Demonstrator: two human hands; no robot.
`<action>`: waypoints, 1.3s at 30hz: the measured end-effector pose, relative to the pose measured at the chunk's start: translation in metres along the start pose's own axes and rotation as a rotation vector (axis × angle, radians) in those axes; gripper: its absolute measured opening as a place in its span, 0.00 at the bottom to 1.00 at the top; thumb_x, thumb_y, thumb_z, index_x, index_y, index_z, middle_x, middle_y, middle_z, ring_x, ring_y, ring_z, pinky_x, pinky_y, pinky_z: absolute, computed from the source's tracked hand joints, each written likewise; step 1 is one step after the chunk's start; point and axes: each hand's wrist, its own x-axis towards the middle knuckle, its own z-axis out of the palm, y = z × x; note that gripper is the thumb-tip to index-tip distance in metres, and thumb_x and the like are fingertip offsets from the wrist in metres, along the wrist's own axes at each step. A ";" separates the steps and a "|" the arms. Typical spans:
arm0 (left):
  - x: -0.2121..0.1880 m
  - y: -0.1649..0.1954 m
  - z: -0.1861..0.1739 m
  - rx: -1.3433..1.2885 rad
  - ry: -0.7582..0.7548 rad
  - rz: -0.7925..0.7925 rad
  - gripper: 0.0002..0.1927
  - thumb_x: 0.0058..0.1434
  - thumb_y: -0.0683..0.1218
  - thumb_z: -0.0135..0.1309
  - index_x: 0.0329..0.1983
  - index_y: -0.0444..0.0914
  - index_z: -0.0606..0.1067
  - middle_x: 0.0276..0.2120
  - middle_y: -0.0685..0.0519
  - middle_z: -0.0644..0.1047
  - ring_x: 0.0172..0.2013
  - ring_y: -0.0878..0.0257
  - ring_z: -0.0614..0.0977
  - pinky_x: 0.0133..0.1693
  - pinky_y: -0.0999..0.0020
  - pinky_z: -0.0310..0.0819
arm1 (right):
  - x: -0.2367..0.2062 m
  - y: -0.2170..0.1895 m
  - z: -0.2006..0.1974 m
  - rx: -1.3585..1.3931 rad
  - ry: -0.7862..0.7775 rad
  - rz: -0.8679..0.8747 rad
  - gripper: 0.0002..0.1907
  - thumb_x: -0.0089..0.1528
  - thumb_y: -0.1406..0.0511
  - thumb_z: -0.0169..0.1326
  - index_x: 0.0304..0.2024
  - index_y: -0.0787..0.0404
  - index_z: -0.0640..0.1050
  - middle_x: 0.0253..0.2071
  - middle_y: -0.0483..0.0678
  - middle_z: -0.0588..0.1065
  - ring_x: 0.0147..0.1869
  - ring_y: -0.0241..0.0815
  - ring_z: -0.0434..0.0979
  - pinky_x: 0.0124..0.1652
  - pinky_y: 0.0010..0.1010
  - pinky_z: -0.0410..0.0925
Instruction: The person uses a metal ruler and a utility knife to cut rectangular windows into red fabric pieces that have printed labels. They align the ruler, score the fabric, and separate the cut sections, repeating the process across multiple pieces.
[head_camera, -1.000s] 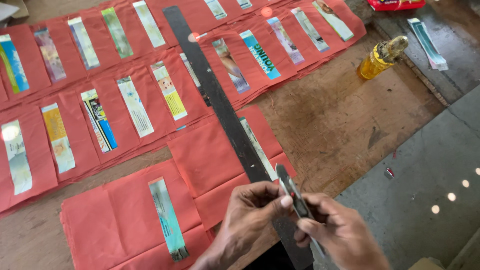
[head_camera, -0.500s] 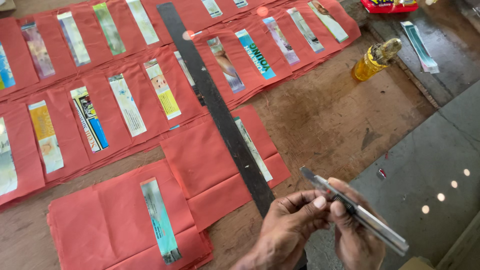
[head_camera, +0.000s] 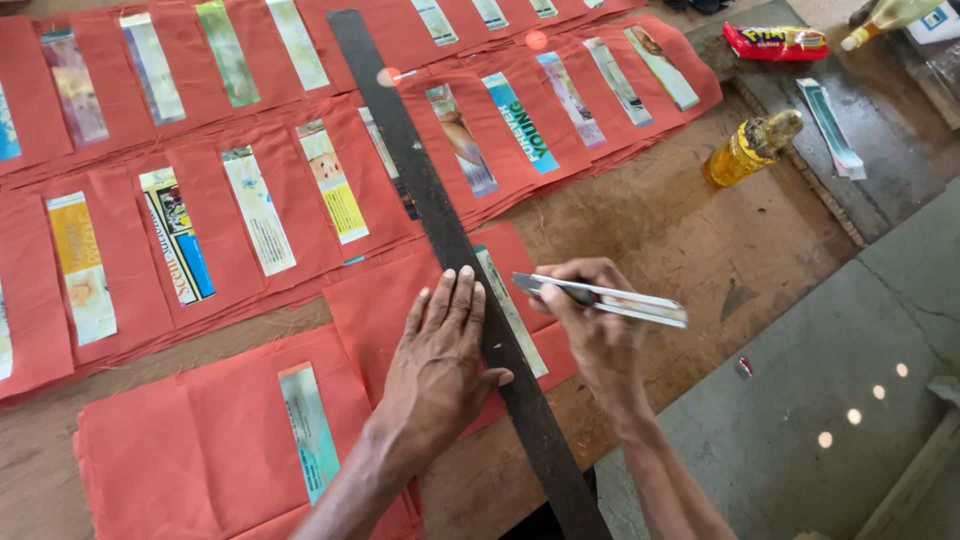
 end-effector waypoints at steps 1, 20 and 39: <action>0.000 0.001 0.001 -0.001 -0.011 -0.004 0.56 0.51 0.59 0.63 0.75 0.30 0.50 0.76 0.38 0.48 0.74 0.46 0.45 0.69 0.51 0.37 | 0.004 0.002 0.007 -0.009 -0.013 0.000 0.05 0.63 0.74 0.58 0.41 0.66 0.76 0.42 0.54 0.81 0.42 0.39 0.84 0.43 0.28 0.81; 0.005 0.004 0.003 -0.032 -0.048 -0.008 0.53 0.54 0.56 0.60 0.73 0.25 0.49 0.75 0.33 0.46 0.76 0.41 0.42 0.68 0.46 0.35 | 0.024 0.007 0.028 -0.268 -0.179 0.011 0.06 0.66 0.72 0.55 0.46 0.67 0.78 0.41 0.49 0.81 0.46 0.35 0.84 0.46 0.25 0.79; 0.010 0.006 0.012 0.018 -0.045 -0.051 0.53 0.56 0.60 0.58 0.74 0.27 0.49 0.76 0.36 0.46 0.76 0.43 0.42 0.68 0.46 0.36 | 0.038 0.009 0.032 -0.282 -0.186 -0.003 0.03 0.66 0.72 0.57 0.39 0.68 0.78 0.36 0.48 0.79 0.40 0.32 0.82 0.40 0.24 0.78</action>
